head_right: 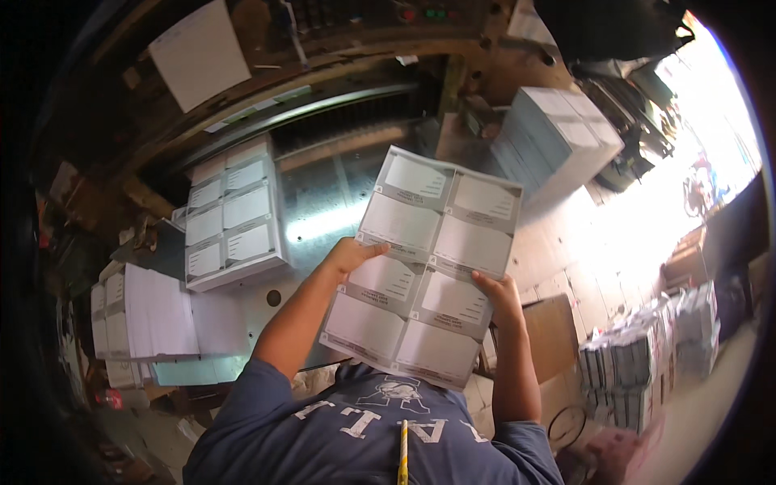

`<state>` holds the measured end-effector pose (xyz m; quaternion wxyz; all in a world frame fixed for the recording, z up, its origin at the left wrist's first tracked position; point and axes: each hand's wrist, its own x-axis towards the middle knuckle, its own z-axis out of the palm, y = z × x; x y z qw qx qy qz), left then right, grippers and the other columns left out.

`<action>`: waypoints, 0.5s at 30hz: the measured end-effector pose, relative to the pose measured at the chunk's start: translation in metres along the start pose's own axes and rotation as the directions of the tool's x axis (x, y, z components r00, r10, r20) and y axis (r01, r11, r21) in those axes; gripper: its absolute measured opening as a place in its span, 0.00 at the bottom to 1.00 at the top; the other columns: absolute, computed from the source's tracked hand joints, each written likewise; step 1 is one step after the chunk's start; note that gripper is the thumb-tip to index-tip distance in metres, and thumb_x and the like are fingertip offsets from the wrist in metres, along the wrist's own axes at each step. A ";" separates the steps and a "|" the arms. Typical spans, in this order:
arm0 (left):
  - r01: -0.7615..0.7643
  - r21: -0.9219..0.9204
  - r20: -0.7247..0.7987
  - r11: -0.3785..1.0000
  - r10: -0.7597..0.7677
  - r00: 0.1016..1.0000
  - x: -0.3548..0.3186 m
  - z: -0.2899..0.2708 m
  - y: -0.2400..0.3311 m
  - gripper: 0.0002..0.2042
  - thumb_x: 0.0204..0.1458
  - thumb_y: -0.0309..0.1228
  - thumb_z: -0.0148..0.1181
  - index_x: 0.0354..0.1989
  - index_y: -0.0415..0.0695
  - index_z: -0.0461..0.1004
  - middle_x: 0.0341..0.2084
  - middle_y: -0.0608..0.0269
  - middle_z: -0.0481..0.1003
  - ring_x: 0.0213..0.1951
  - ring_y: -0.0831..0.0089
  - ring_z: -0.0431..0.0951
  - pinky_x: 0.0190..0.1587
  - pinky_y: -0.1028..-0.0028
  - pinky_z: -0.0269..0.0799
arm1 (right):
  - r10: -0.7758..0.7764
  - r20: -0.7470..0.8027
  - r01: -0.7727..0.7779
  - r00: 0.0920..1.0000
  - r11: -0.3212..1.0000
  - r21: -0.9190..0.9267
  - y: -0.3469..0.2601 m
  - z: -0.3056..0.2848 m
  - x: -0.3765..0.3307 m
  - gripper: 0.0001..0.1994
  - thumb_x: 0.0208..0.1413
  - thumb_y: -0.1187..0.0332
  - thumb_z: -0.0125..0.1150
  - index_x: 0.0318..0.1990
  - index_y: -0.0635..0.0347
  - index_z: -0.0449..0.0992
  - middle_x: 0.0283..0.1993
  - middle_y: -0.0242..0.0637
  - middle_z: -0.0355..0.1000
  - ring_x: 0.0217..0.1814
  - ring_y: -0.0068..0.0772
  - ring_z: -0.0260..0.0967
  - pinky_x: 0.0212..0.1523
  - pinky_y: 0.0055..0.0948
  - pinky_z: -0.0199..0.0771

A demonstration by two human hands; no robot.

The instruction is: The person aligns and stacks large sheets of printed paper by hand before placing them under an industrial paper cutter, then carries a stack of the sheets through a workspace to another machine.

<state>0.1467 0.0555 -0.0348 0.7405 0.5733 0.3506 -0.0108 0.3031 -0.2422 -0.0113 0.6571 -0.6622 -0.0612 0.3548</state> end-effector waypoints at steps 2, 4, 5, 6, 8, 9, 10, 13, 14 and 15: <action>0.076 0.064 0.043 0.995 -0.079 0.996 0.032 0.003 -0.020 0.25 0.44 0.39 0.76 0.44 0.31 0.78 0.40 0.50 0.81 0.40 0.64 0.81 0.43 0.69 0.76 | 0.126 -0.046 -0.125 0.991 0.991 0.039 0.033 -0.013 0.006 0.18 0.54 0.67 0.67 0.48 0.72 0.76 0.41 0.43 0.77 0.41 0.33 0.74 0.43 0.30 0.75; 0.078 0.178 0.042 0.981 -0.087 0.995 0.051 0.003 -0.033 0.25 0.43 0.38 0.77 0.43 0.31 0.78 0.39 0.49 0.81 0.39 0.63 0.82 0.43 0.68 0.77 | 0.169 -0.085 -0.163 0.982 0.984 0.072 0.052 -0.017 0.003 0.18 0.55 0.67 0.66 0.49 0.72 0.75 0.43 0.42 0.76 0.41 0.35 0.74 0.42 0.32 0.75; 0.057 0.192 0.038 0.980 -0.065 0.997 0.055 0.005 -0.032 0.26 0.42 0.40 0.77 0.43 0.31 0.78 0.39 0.48 0.81 0.39 0.62 0.82 0.43 0.68 0.77 | 0.155 -0.095 -0.143 0.983 0.982 0.123 0.059 -0.015 0.000 0.18 0.55 0.67 0.66 0.49 0.71 0.75 0.43 0.42 0.76 0.41 0.35 0.74 0.42 0.32 0.76; 0.035 0.204 0.029 0.978 -0.042 0.999 0.060 0.005 -0.030 0.27 0.42 0.42 0.77 0.42 0.31 0.78 0.39 0.48 0.81 0.39 0.61 0.82 0.43 0.68 0.77 | 0.140 -0.101 -0.122 0.985 0.978 0.170 0.063 -0.016 -0.004 0.18 0.56 0.67 0.66 0.49 0.71 0.75 0.43 0.42 0.76 0.42 0.35 0.74 0.42 0.32 0.76; 0.058 0.588 -0.172 0.806 0.055 0.984 0.059 -0.008 -0.010 0.34 0.40 0.52 0.74 0.44 0.29 0.76 0.39 0.44 0.80 0.42 0.57 0.82 0.45 0.66 0.76 | 0.213 -0.124 -0.185 0.969 0.961 0.204 0.065 -0.012 -0.001 0.18 0.56 0.67 0.66 0.49 0.70 0.75 0.44 0.43 0.76 0.42 0.37 0.74 0.42 0.34 0.76; -0.012 0.737 -0.288 0.675 0.330 0.899 0.048 -0.011 -0.007 0.39 0.41 0.57 0.71 0.49 0.32 0.72 0.41 0.44 0.79 0.44 0.55 0.81 0.46 0.65 0.75 | 0.222 -0.135 -0.186 0.966 0.954 0.233 0.068 -0.013 0.000 0.18 0.56 0.67 0.66 0.49 0.70 0.75 0.44 0.43 0.76 0.42 0.37 0.75 0.42 0.34 0.76; -0.026 0.650 -0.336 0.760 0.317 0.887 0.025 -0.011 0.015 0.36 0.44 0.56 0.69 0.51 0.35 0.71 0.42 0.46 0.79 0.45 0.56 0.80 0.46 0.65 0.75 | 0.231 -0.146 -0.188 0.962 0.947 0.259 0.072 -0.018 0.001 0.18 0.56 0.67 0.66 0.50 0.70 0.74 0.44 0.43 0.76 0.42 0.37 0.75 0.42 0.34 0.76; -0.484 0.577 -0.414 0.657 0.747 0.521 -0.052 -0.022 0.001 0.16 0.57 0.43 0.62 0.35 0.39 0.72 0.28 0.60 0.78 0.32 0.68 0.78 0.36 0.69 0.73 | 0.221 -0.161 -0.162 0.962 0.934 0.318 0.084 -0.028 0.000 0.17 0.56 0.67 0.65 0.49 0.70 0.75 0.43 0.43 0.76 0.41 0.38 0.75 0.40 0.38 0.78; -0.535 0.481 -0.406 0.695 0.717 0.567 -0.079 -0.020 -0.029 0.16 0.58 0.42 0.60 0.32 0.40 0.71 0.25 0.63 0.76 0.28 0.73 0.76 0.33 0.72 0.71 | 0.224 -0.150 -0.161 0.963 0.924 0.347 0.086 -0.028 -0.003 0.16 0.57 0.67 0.65 0.49 0.69 0.75 0.43 0.43 0.76 0.41 0.38 0.75 0.40 0.38 0.79; -0.581 0.373 -0.387 0.723 0.691 0.611 -0.107 -0.013 -0.064 0.16 0.60 0.41 0.59 0.29 0.41 0.71 0.22 0.66 0.74 0.25 0.77 0.73 0.30 0.76 0.68 | 0.215 -0.158 -0.146 0.964 0.921 0.361 0.087 -0.027 -0.006 0.17 0.57 0.67 0.64 0.49 0.69 0.74 0.44 0.43 0.76 0.42 0.38 0.75 0.40 0.39 0.79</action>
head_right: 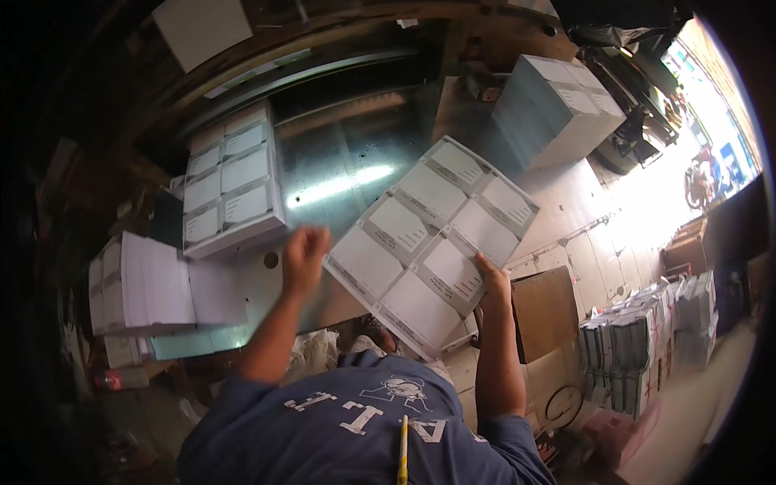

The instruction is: The person aligns and stacks large sheets of printed paper by hand before placing them under an industrial paper cutter, then carries a stack of the sheets through a workspace to another machine.

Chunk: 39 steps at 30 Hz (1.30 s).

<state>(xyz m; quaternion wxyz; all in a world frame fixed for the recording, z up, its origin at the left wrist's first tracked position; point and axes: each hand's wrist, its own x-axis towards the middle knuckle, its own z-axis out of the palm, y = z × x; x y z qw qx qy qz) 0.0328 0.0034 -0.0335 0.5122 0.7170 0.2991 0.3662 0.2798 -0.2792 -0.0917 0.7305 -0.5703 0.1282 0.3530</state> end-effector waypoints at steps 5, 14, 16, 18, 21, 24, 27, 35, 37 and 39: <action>0.880 -0.296 0.607 0.372 -0.638 0.474 -0.225 0.017 -0.032 0.19 0.59 0.49 0.57 0.44 0.44 0.74 0.36 0.66 0.79 0.36 0.80 0.77 0.37 0.79 0.72 | -0.080 0.087 0.067 0.993 0.988 0.138 0.022 0.013 -0.023 0.19 0.60 0.65 0.61 0.55 0.66 0.70 0.46 0.43 0.74 0.43 0.40 0.75 0.40 0.40 0.80; 0.667 -0.735 0.531 0.122 -0.507 0.679 -0.255 0.196 0.010 0.34 0.58 0.50 0.59 0.67 0.45 0.57 0.59 0.63 0.67 0.62 0.67 0.65 0.58 0.66 0.62 | -0.167 0.035 0.143 0.985 0.919 0.368 0.074 0.025 -0.050 0.22 0.61 0.63 0.61 0.55 0.74 0.70 0.49 0.45 0.73 0.47 0.41 0.74 0.46 0.38 0.78; 0.586 -0.804 0.546 -0.103 -0.520 0.657 -0.231 0.197 0.031 0.30 0.58 0.48 0.59 0.64 0.44 0.63 0.53 0.64 0.73 0.56 0.68 0.71 0.55 0.68 0.65 | -0.111 -0.068 0.127 0.991 0.937 0.325 0.078 0.033 -0.073 0.23 0.61 0.61 0.61 0.53 0.75 0.70 0.49 0.46 0.73 0.45 0.41 0.74 0.44 0.39 0.79; 0.646 -0.752 0.406 0.130 -0.680 0.610 -0.226 0.195 0.047 0.25 0.57 0.46 0.61 0.59 0.46 0.68 0.46 0.66 0.75 0.48 0.70 0.75 0.51 0.70 0.67 | -0.114 -0.138 0.153 0.984 0.932 0.327 0.085 0.022 -0.075 0.26 0.60 0.57 0.63 0.52 0.76 0.71 0.48 0.47 0.73 0.41 0.41 0.74 0.41 0.39 0.80; 0.616 -0.741 0.251 0.267 -0.741 0.622 -0.223 0.212 0.004 0.21 0.54 0.46 0.64 0.49 0.44 0.74 0.36 0.67 0.77 0.38 0.75 0.76 0.38 0.73 0.69 | -0.055 -0.150 0.110 0.987 0.913 0.392 0.100 0.006 -0.056 0.26 0.59 0.57 0.64 0.51 0.77 0.72 0.47 0.46 0.74 0.39 0.40 0.74 0.39 0.38 0.80; 0.628 -0.723 0.114 0.286 -0.848 0.518 -0.213 0.196 -0.002 0.17 0.50 0.42 0.67 0.44 0.48 0.75 0.35 0.68 0.77 0.38 0.73 0.77 0.43 0.63 0.66 | 0.011 0.134 -0.058 0.991 0.936 0.347 0.084 -0.019 -0.102 0.42 0.55 0.39 0.58 0.64 0.67 0.59 0.63 0.50 0.63 0.62 0.45 0.63 0.61 0.50 0.64; 0.584 -0.769 0.145 0.260 -0.818 0.556 -0.208 0.153 -0.004 0.16 0.51 0.38 0.65 0.46 0.47 0.73 0.38 0.64 0.77 0.43 0.63 0.78 0.58 0.47 0.60 | 0.001 0.347 -0.212 0.938 0.794 0.570 0.076 -0.080 -0.115 0.57 0.50 0.25 0.45 0.74 0.59 0.33 0.78 0.49 0.31 0.78 0.52 0.35 0.73 0.57 0.41; 0.710 -0.630 0.299 0.316 -0.744 0.597 -0.190 0.066 0.013 0.15 0.51 0.30 0.65 0.47 0.43 0.72 0.39 0.56 0.77 0.38 0.59 0.81 0.43 0.56 0.79 | -0.015 0.502 -0.218 0.865 0.889 0.403 0.035 -0.182 -0.033 0.50 0.56 0.26 0.34 0.67 0.66 0.56 0.69 0.49 0.58 0.70 0.52 0.56 0.69 0.52 0.53; 0.742 -0.580 0.324 0.336 -0.741 0.588 -0.189 0.039 0.012 0.18 0.51 0.30 0.64 0.51 0.43 0.71 0.42 0.55 0.78 0.41 0.59 0.82 0.44 0.57 0.80 | 0.001 0.587 -0.273 0.810 0.886 0.376 0.030 -0.161 -0.036 0.46 0.59 0.29 0.35 0.68 0.65 0.56 0.69 0.48 0.58 0.69 0.50 0.58 0.68 0.50 0.56; 0.780 -0.531 0.368 0.330 -0.740 0.563 -0.177 0.019 0.006 0.20 0.51 0.30 0.63 0.53 0.42 0.70 0.43 0.54 0.78 0.42 0.60 0.82 0.45 0.58 0.80 | 0.009 0.620 -0.270 0.784 0.905 0.328 0.021 -0.138 -0.041 0.42 0.61 0.34 0.38 0.68 0.64 0.55 0.69 0.47 0.59 0.69 0.48 0.58 0.67 0.48 0.58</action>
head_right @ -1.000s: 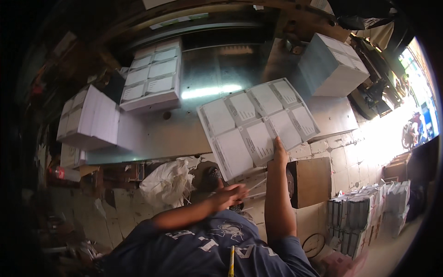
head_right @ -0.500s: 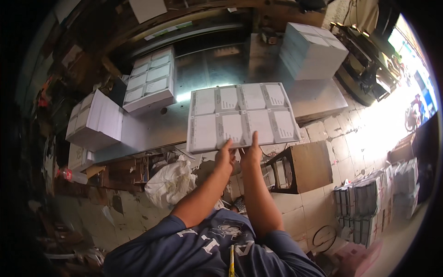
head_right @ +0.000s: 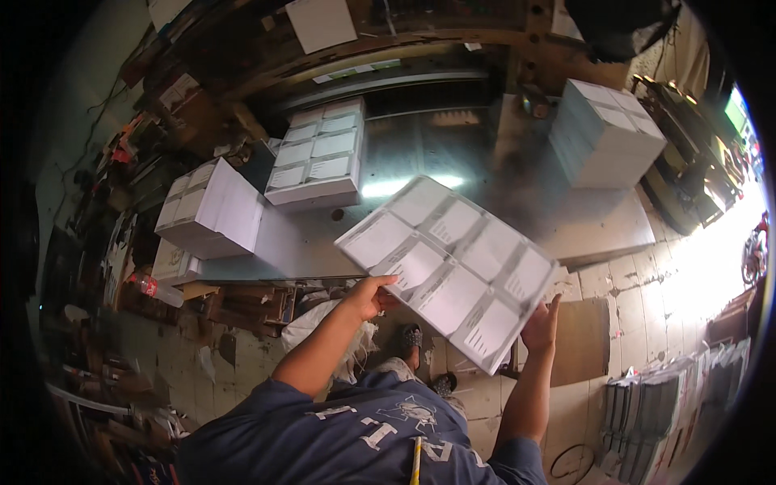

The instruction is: The person aligns and stacks large sheets of printed paper by hand before placing them under an industrial paper cutter, then carries a stack of the sheets through a workspace to another machine.

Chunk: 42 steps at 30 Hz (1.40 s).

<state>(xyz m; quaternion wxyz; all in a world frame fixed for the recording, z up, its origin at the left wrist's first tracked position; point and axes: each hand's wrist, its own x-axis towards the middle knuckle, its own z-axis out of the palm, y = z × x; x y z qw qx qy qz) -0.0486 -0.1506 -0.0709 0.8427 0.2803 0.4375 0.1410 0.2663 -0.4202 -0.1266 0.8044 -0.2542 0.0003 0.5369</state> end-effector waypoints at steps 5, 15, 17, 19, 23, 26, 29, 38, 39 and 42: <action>0.081 0.164 0.130 0.983 -0.103 0.986 0.056 -0.002 0.062 0.20 0.51 0.29 0.62 0.52 0.38 0.71 0.40 0.54 0.79 0.38 0.62 0.83 0.42 0.61 0.82 | 0.007 -0.099 -0.006 0.995 1.000 0.011 0.018 -0.003 -0.010 0.32 0.64 0.54 0.51 0.69 0.63 0.54 0.67 0.45 0.61 0.68 0.45 0.59 0.66 0.45 0.60; -0.044 0.658 -0.028 0.751 0.083 0.996 0.143 0.027 0.166 0.22 0.47 0.33 0.69 0.48 0.34 0.74 0.40 0.50 0.79 0.37 0.61 0.82 0.39 0.63 0.79 | -0.189 -0.291 0.120 0.938 0.964 -0.239 0.075 0.073 0.014 0.28 0.58 0.73 0.55 0.67 0.53 0.57 0.62 0.42 0.63 0.62 0.47 0.63 0.55 0.62 0.69; -0.245 0.810 -0.032 0.533 0.457 0.889 0.137 0.023 0.163 0.25 0.50 0.36 0.68 0.52 0.33 0.71 0.43 0.47 0.78 0.42 0.60 0.80 0.44 0.66 0.77 | -0.206 -0.333 0.138 0.920 0.967 -0.215 0.088 0.083 0.022 0.28 0.58 0.73 0.56 0.66 0.52 0.58 0.61 0.41 0.64 0.61 0.46 0.64 0.54 0.60 0.70; -0.489 0.740 0.013 0.463 0.716 0.698 0.118 0.009 0.146 0.27 0.52 0.39 0.66 0.56 0.34 0.67 0.46 0.46 0.75 0.47 0.60 0.78 0.50 0.67 0.73 | -0.208 -0.388 0.139 0.898 0.970 -0.198 0.101 0.099 0.028 0.27 0.57 0.73 0.58 0.64 0.49 0.60 0.58 0.40 0.66 0.58 0.44 0.67 0.51 0.58 0.74; -0.798 0.189 -0.245 0.572 0.815 0.526 0.024 -0.013 0.035 0.22 0.59 0.44 0.59 0.49 0.41 0.60 0.36 0.64 0.67 0.40 0.76 0.68 0.47 0.74 0.66 | -0.214 -0.412 0.189 0.886 0.977 -0.101 0.119 0.109 0.039 0.26 0.55 0.75 0.61 0.61 0.50 0.62 0.54 0.39 0.68 0.54 0.43 0.70 0.40 0.51 0.79; -0.162 -0.090 -0.117 0.983 0.151 0.982 -0.021 -0.027 -0.062 0.20 0.57 0.48 0.60 0.48 0.48 0.67 0.41 0.65 0.74 0.40 0.76 0.71 0.49 0.71 0.65 | -0.258 -0.522 0.194 0.813 0.965 -0.175 0.139 0.139 0.045 0.25 0.55 0.74 0.63 0.59 0.53 0.62 0.53 0.39 0.69 0.50 0.42 0.73 0.40 0.50 0.78; 0.047 -0.336 0.122 0.941 -0.006 0.993 -0.030 0.017 -0.077 0.22 0.56 0.49 0.62 0.52 0.51 0.69 0.44 0.68 0.76 0.45 0.74 0.74 0.53 0.65 0.64 | -0.249 -0.508 0.220 0.825 0.968 -0.118 0.160 0.148 0.046 0.27 0.53 0.76 0.64 0.59 0.51 0.60 0.52 0.39 0.68 0.51 0.42 0.71 0.40 0.50 0.80; -0.138 -0.448 -0.149 0.884 0.078 0.986 0.020 0.048 -0.085 0.16 0.54 0.42 0.63 0.47 0.49 0.74 0.40 0.68 0.78 0.44 0.70 0.77 0.54 0.64 0.66 | -0.284 -0.437 0.225 0.853 0.957 -0.182 0.199 0.150 0.022 0.26 0.54 0.71 0.66 0.56 0.65 0.59 0.52 0.47 0.67 0.47 0.42 0.73 0.42 0.37 0.80; -0.134 -0.433 -0.154 0.891 0.073 0.985 0.015 0.052 -0.083 0.16 0.54 0.41 0.63 0.48 0.48 0.74 0.41 0.66 0.78 0.44 0.69 0.77 0.53 0.63 0.67 | -0.310 -0.404 0.251 0.861 0.948 -0.194 0.200 0.136 0.020 0.27 0.54 0.71 0.66 0.57 0.66 0.59 0.53 0.48 0.67 0.47 0.42 0.73 0.43 0.36 0.80; -0.189 -0.416 -0.166 0.890 0.130 0.978 -0.007 0.030 -0.074 0.16 0.55 0.35 0.60 0.50 0.44 0.72 0.45 0.58 0.77 0.49 0.62 0.76 0.56 0.52 0.68 | -0.076 -0.108 0.056 0.991 0.981 -0.184 0.198 0.110 -0.018 0.29 0.55 0.65 0.66 0.59 0.67 0.59 0.55 0.46 0.66 0.54 0.38 0.69 0.53 0.35 0.74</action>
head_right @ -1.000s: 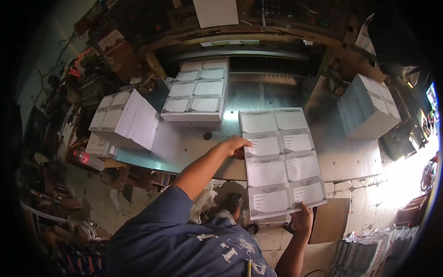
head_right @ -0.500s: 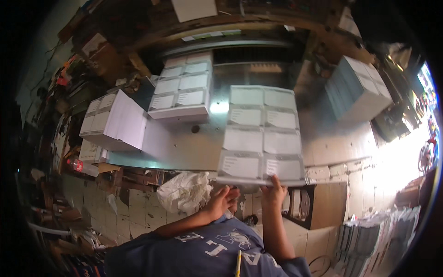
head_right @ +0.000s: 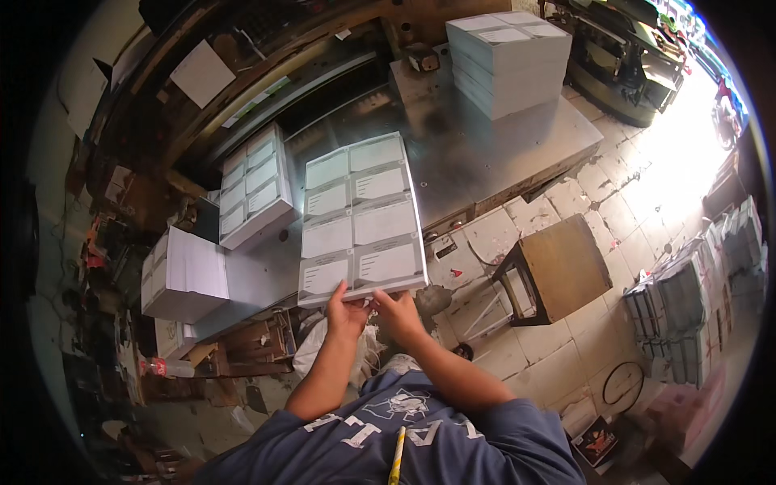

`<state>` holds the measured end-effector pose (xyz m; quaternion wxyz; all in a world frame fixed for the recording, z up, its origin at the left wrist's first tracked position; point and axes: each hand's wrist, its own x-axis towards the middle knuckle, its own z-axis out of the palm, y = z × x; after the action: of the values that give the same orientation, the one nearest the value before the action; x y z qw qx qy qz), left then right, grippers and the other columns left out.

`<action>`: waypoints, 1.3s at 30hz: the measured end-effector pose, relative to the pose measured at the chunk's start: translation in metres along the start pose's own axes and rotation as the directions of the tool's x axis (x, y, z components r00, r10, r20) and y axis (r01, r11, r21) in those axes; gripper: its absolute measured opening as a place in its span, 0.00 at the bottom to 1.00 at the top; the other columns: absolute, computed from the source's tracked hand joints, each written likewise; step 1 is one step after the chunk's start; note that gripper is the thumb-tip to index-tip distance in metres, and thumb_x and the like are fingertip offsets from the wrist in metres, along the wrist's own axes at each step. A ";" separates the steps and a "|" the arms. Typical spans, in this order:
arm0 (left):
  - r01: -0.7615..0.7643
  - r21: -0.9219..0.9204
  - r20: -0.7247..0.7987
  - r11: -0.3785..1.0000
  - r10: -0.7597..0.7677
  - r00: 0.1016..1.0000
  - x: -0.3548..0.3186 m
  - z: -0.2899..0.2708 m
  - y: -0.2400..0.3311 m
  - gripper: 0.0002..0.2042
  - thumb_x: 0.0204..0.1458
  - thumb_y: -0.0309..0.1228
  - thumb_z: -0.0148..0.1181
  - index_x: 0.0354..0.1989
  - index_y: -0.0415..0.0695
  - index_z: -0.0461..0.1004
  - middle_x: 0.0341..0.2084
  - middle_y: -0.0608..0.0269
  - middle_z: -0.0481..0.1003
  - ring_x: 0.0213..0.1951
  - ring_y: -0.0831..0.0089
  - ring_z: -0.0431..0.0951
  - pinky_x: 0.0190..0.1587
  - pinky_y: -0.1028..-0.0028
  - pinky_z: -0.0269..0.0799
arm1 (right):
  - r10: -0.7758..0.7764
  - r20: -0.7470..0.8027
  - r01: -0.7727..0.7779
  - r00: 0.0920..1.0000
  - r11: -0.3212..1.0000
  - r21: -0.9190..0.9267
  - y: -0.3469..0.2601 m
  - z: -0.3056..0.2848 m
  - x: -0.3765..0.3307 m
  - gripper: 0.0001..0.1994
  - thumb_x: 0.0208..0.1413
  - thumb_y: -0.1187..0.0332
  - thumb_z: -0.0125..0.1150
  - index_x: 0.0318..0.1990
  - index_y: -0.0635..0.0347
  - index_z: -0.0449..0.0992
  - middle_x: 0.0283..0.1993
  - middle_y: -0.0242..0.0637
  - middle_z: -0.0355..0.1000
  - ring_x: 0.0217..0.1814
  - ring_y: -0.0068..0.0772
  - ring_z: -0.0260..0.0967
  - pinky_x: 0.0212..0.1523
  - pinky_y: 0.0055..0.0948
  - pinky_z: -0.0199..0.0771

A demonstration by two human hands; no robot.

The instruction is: The person aligns and stacks large sheets of printed paper by hand before placing them under an industrial paper cutter, then carries a stack of the sheets through a workspace to another machine.

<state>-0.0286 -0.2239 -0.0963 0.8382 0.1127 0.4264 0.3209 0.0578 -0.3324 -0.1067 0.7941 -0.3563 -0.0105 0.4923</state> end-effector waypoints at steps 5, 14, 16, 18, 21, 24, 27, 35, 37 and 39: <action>-0.065 0.015 -0.010 0.998 0.065 0.998 -0.039 -0.035 0.018 0.16 0.56 0.31 0.57 0.52 0.40 0.70 0.47 0.52 0.77 0.50 0.55 0.78 0.54 0.48 0.75 | 0.092 0.593 -0.331 0.800 0.892 0.307 -0.034 -0.087 -0.014 0.43 0.57 0.29 0.40 0.70 0.51 0.51 0.69 0.42 0.57 0.70 0.44 0.55 0.68 0.55 0.54; -0.117 0.220 -0.028 0.969 0.126 0.992 -0.099 -0.064 0.018 0.19 0.55 0.31 0.60 0.54 0.41 0.68 0.45 0.55 0.77 0.45 0.56 0.80 0.46 0.52 0.81 | 0.245 0.229 -0.202 0.942 0.960 -0.192 -0.093 -0.045 0.102 0.27 0.63 0.55 0.54 0.62 0.67 0.64 0.59 0.45 0.70 0.61 0.43 0.68 0.63 0.41 0.65; -0.196 0.323 0.001 0.926 0.206 0.978 -0.115 -0.064 0.017 0.22 0.55 0.29 0.60 0.58 0.41 0.64 0.44 0.54 0.76 0.43 0.57 0.81 0.40 0.55 0.83 | 0.217 0.218 -0.149 0.952 0.946 -0.289 -0.097 -0.033 0.113 0.26 0.61 0.60 0.58 0.62 0.67 0.64 0.58 0.45 0.70 0.59 0.42 0.68 0.61 0.41 0.67; -0.253 0.402 0.032 0.880 0.263 0.964 -0.123 -0.063 0.017 0.23 0.55 0.28 0.60 0.59 0.41 0.62 0.43 0.54 0.76 0.41 0.58 0.82 0.37 0.57 0.84 | 0.200 0.175 -0.136 0.964 0.938 -0.319 -0.101 -0.026 0.120 0.23 0.59 0.67 0.60 0.60 0.68 0.66 0.57 0.45 0.70 0.57 0.41 0.69 0.58 0.40 0.71; -0.332 0.360 0.093 0.872 0.320 0.943 -0.132 -0.050 0.023 0.23 0.54 0.26 0.60 0.59 0.40 0.62 0.43 0.54 0.76 0.39 0.61 0.82 0.34 0.59 0.85 | 0.218 0.190 -0.161 0.957 0.948 -0.275 -0.106 -0.029 0.141 0.21 0.58 0.72 0.59 0.59 0.66 0.66 0.54 0.43 0.71 0.54 0.41 0.71 0.53 0.39 0.74; -0.254 0.378 0.030 0.890 0.262 0.965 -0.109 -0.045 0.043 0.22 0.54 0.25 0.60 0.57 0.39 0.63 0.43 0.55 0.76 0.39 0.62 0.82 0.35 0.60 0.85 | 0.160 0.186 -0.107 0.970 0.958 -0.266 -0.118 -0.021 0.174 0.20 0.58 0.73 0.58 0.57 0.65 0.65 0.52 0.44 0.71 0.52 0.42 0.71 0.52 0.40 0.74; -0.269 0.408 0.080 0.873 0.259 0.963 -0.091 -0.036 0.057 0.21 0.54 0.24 0.60 0.56 0.37 0.64 0.43 0.55 0.76 0.38 0.62 0.82 0.36 0.61 0.85 | 0.114 0.135 -0.071 0.984 0.954 -0.291 -0.123 -0.020 0.201 0.19 0.56 0.77 0.58 0.56 0.64 0.65 0.51 0.44 0.72 0.50 0.41 0.72 0.50 0.39 0.75; -0.483 0.489 0.361 0.726 0.336 0.870 -0.044 0.039 0.148 0.16 0.52 0.26 0.64 0.49 0.35 0.73 0.42 0.63 0.77 0.45 0.75 0.74 0.50 0.73 0.69 | -0.185 0.072 0.197 0.980 0.952 -0.236 -0.142 0.038 0.236 0.24 0.55 0.80 0.56 0.60 0.64 0.61 0.53 0.47 0.70 0.52 0.42 0.73 0.51 0.38 0.77; -0.459 0.432 0.366 0.776 0.314 0.876 -0.027 0.047 0.179 0.18 0.51 0.25 0.64 0.51 0.36 0.71 0.44 0.63 0.76 0.47 0.74 0.74 0.51 0.72 0.68 | -0.200 0.101 0.220 0.975 0.939 -0.266 -0.155 0.071 0.257 0.24 0.56 0.80 0.55 0.61 0.64 0.60 0.53 0.48 0.70 0.52 0.42 0.73 0.52 0.38 0.77; -0.431 0.348 0.339 0.832 0.318 0.886 -0.017 0.047 0.212 0.20 0.50 0.25 0.64 0.53 0.37 0.70 0.45 0.63 0.75 0.47 0.73 0.74 0.52 0.71 0.68 | -0.188 0.139 0.220 0.972 0.935 -0.276 -0.150 0.121 0.277 0.24 0.56 0.79 0.55 0.61 0.63 0.60 0.53 0.48 0.70 0.51 0.41 0.73 0.51 0.37 0.78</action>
<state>-0.0925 -0.0683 0.0414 0.7644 0.4115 0.3369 0.3644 0.2720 -0.0855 -0.0227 0.7783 -0.4379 -0.1634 0.4192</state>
